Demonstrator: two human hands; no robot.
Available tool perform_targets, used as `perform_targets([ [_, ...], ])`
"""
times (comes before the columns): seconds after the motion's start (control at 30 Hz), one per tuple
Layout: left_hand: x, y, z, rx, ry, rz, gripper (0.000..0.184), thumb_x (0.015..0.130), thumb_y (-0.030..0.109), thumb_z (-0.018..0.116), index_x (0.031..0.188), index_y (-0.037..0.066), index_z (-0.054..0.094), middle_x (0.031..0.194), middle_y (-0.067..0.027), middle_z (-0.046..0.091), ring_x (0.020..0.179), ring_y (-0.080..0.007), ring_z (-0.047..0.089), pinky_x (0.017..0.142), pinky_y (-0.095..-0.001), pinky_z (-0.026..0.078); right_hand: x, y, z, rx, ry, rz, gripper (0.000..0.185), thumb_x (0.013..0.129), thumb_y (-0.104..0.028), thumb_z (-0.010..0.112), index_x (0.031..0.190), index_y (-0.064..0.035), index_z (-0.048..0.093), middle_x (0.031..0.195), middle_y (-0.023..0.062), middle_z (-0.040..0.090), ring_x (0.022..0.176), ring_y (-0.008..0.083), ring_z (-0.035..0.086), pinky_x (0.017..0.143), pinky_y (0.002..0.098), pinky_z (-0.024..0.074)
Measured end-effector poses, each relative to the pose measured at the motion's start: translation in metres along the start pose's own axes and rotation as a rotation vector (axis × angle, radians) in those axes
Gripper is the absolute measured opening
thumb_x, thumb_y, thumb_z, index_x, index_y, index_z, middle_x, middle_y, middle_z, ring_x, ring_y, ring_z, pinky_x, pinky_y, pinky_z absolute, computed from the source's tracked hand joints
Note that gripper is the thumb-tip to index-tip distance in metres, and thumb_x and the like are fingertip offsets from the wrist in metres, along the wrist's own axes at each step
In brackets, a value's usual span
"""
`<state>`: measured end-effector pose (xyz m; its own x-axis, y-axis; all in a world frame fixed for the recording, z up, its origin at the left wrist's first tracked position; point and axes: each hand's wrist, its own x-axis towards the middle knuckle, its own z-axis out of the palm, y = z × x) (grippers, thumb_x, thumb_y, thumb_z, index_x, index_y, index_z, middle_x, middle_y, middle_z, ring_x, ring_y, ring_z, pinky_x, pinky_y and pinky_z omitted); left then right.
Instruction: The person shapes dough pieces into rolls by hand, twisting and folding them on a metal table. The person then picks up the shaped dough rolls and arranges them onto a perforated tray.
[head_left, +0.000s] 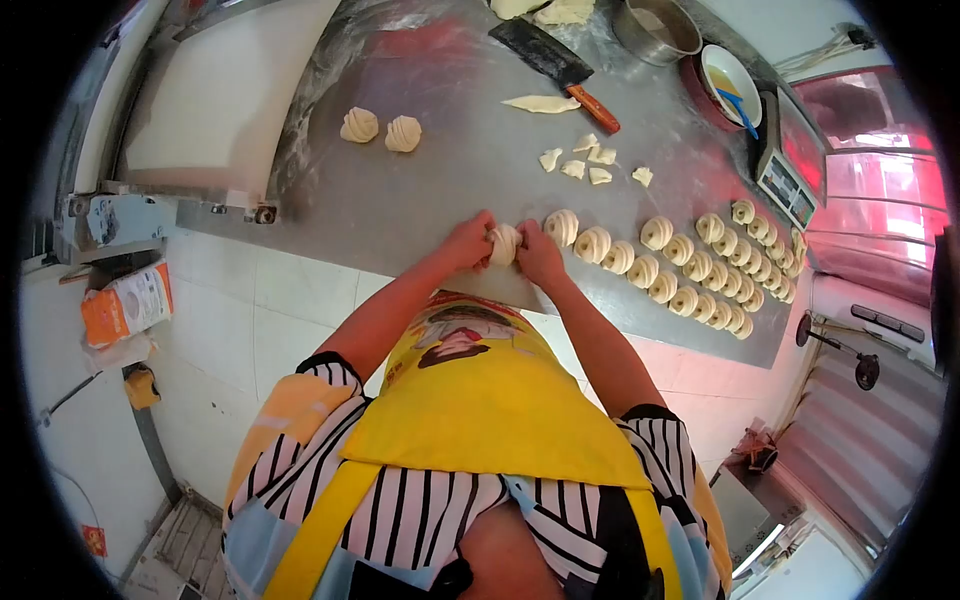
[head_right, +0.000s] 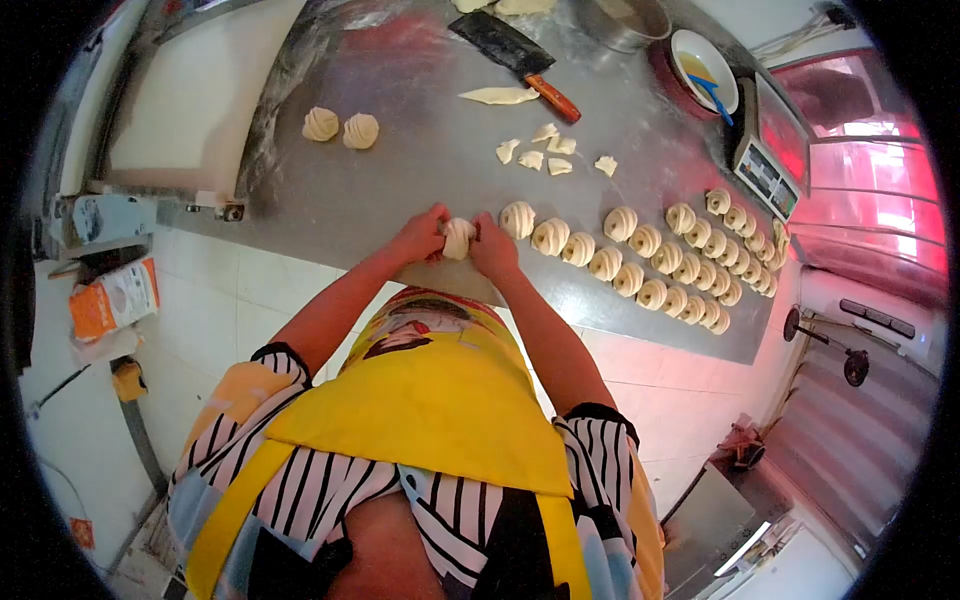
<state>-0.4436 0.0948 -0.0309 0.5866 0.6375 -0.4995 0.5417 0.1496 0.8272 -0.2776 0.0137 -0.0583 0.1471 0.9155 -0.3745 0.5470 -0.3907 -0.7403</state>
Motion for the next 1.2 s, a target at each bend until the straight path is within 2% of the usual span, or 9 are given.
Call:
perform_targets([
  [0.13, -0.01, 0.023, -0.003, 0.108, 0.024, -0.083, 0.025, 0.075, 0.003, 0.057, 0.097, 0.004, 0.045, 0.065, -0.0122, 0.059, 0.047, -0.0217, 0.058, 0.045, -0.0355, 0.047, -0.01, -0.036, -0.032, 0.582, -0.266, 0.346, 0.022, 0.078, -0.01, 0.055, 0.098, -0.0051, 0.046, 0.08, 0.0163, 0.06, 0.07, 0.0313, 0.063, 0.058, 0.0412, 0.0483],
  [0.23, 0.003, -0.014, 0.014, 0.426, 0.35, 0.369, 0.023, 0.076, 0.002, 0.057, 0.095, 0.004, 0.045, 0.063, -0.0097, 0.059, 0.047, -0.0197, 0.058, 0.043, -0.0337, 0.047, -0.003, -0.022, -0.013, 0.348, -0.087, 0.329, 0.022, 0.078, -0.013, 0.056, 0.096, -0.0051, 0.046, 0.079, 0.0197, 0.059, 0.075, 0.0365, 0.061, 0.063, 0.0452, 0.0483],
  [0.33, -0.008, 0.009, -0.001, -0.059, 0.025, -0.071, 0.02, 0.077, 0.005, 0.057, 0.093, 0.005, 0.045, 0.063, -0.011, 0.059, 0.047, -0.0224, 0.059, 0.045, -0.0355, 0.047, 0.002, -0.009, -0.001, -0.03, -0.002, 0.192, 0.023, 0.078, -0.014, 0.056, 0.095, -0.0043, 0.044, 0.078, 0.0214, 0.06, 0.073, 0.0383, 0.061, 0.061, 0.0486, 0.0481],
  [0.67, 0.006, -0.012, 0.011, 0.494, 0.294, 0.235, 0.016, 0.078, 0.01, 0.056, 0.091, 0.004, 0.047, 0.068, -0.014, 0.061, 0.057, -0.0267, 0.062, 0.053, -0.0401, 0.047, 0.004, -0.024, -0.004, -0.346, 0.041, 0.031, 0.02, 0.078, -0.012, 0.053, 0.094, -0.0035, 0.045, 0.084, 0.023, 0.061, 0.076, 0.0403, 0.06, 0.064, 0.0506, 0.0469],
  [0.73, 0.004, -0.012, 0.013, 0.492, 0.368, 0.334, 0.014, 0.079, 0.009, 0.055, 0.089, 0.003, 0.047, 0.068, -0.0134, 0.061, 0.058, -0.0263, 0.062, 0.054, -0.0402, 0.046, -0.001, -0.025, -0.007, -0.279, 0.05, 0.04, 0.02, 0.08, -0.01, 0.054, 0.098, -0.0019, 0.046, 0.085, 0.0212, 0.062, 0.074, 0.0363, 0.063, 0.064, 0.0461, 0.0498],
  [0.83, 0.002, 0.015, 0.004, 0.015, 0.212, 0.126, 0.012, 0.08, 0.008, 0.052, 0.09, 0.002, 0.048, 0.068, -0.014, 0.061, 0.058, -0.0264, 0.062, 0.054, -0.0398, 0.047, -0.031, -0.028, -0.028, 0.822, 0.004, 0.234, 0.029, 0.084, -0.009, 0.056, 0.111, -0.0008, 0.048, 0.083, 0.0159, 0.063, 0.07, 0.0254, 0.063, 0.064, 0.0346, 0.052],
  [0.93, 0.024, 0.052, 0.001, -0.003, 0.088, 0.059, 0.012, 0.082, 0.01, 0.051, 0.092, 0.002, 0.049, 0.067, -0.0131, 0.061, 0.057, -0.0259, 0.063, 0.053, -0.0388, 0.048, -0.075, -0.043, -0.076, 0.926, 0.115, 0.283, 0.032, 0.087, -0.009, 0.054, 0.117, 0.0015, 0.047, 0.091, 0.0151, 0.063, 0.075, 0.0183, 0.061, 0.072, 0.0301, 0.052],
  [1.03, 0.045, 0.056, 0.002, 0.163, -0.032, -0.154, 0.025, 0.079, 0.008, 0.056, 0.103, 0.004, 0.05, 0.078, -0.0129, 0.065, 0.069, -0.024, 0.064, 0.06, -0.0379, 0.05, -0.101, -0.032, -0.093, 0.778, 0.131, 0.347, 0.031, 0.087, -0.01, 0.054, 0.115, 0.0034, 0.048, 0.091, 0.0147, 0.063, 0.074, 0.0174, 0.061, 0.071, 0.0297, 0.052],
  [1.2, 0.024, 0.034, -0.119, 0.487, 0.567, 0.365, 0.067, 0.08, 0.031, 0.059, 0.138, 0.013, 0.03, 0.125, -0.0194, 0.047, 0.12, -0.0325, 0.043, 0.095, -0.044, 0.039, -0.111, -0.031, -0.083, 0.706, 0.077, 0.328, 0.032, 0.085, -0.007, 0.057, 0.114, 0.0041, 0.05, 0.09, 0.0133, 0.063, 0.074, 0.0153, 0.06, 0.071, 0.0288, 0.0514],
])
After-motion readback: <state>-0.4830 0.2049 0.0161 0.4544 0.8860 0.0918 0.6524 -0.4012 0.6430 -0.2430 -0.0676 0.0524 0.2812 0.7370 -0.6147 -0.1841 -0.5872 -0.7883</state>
